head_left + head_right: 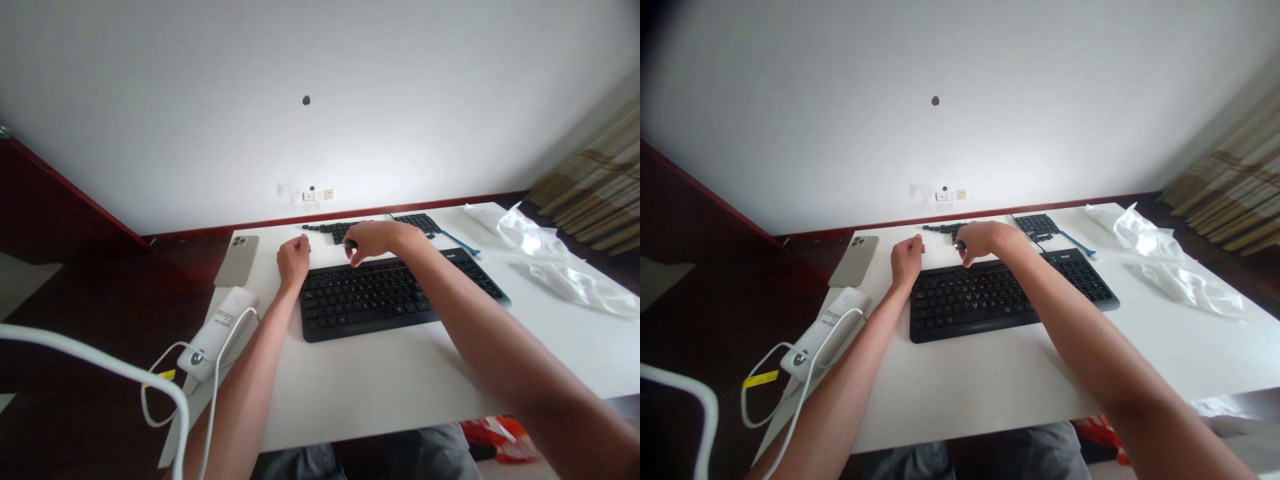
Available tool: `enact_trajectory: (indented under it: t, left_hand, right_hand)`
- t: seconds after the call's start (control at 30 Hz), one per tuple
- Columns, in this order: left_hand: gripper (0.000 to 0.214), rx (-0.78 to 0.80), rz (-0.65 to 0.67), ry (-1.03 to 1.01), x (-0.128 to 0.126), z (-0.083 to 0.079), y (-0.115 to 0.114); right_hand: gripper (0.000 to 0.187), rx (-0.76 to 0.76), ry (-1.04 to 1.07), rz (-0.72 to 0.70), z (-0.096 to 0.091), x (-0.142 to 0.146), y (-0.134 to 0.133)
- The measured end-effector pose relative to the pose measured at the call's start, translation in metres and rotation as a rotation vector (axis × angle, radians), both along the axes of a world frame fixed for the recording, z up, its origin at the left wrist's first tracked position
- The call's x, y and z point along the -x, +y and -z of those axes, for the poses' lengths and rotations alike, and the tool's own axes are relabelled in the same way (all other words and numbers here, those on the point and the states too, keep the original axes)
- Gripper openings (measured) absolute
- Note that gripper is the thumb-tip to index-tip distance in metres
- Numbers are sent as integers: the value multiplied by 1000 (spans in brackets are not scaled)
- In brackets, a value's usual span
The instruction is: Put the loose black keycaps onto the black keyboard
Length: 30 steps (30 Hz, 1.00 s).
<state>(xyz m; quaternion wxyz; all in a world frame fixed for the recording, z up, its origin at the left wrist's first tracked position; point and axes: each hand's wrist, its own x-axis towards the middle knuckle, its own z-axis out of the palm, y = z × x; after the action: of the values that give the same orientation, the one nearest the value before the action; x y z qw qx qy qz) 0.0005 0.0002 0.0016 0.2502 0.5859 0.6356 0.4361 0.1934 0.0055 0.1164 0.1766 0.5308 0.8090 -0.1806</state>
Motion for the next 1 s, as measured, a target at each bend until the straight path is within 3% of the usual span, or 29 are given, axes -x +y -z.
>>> enact_trajectory:
  t: [0.13, 0.27, 0.53, 0.87, 1.0]
  left_hand:
    - [48, 0, -6, -18, 0, 0, 0]
    - [46, 13, -8, -17, 0, -1, 0]
    - [46, 9, -9, -16, 0, 0, 0]
    - [48, -11, -14, 8, 0, 2, 1]
    - [48, -3, -13, 12, 0, 1, 1]
  right_hand:
    - [23, -221, 39, 136, 5, -21, 16]
    - [26, -396, 112, 146, 21, -17, 24]
    - [30, -405, 134, 79, 48, -4, 30]
    - [17, -347, 106, -11, 42, 7, 18]
    - [21, -327, 108, -60, 40, 10, 15]
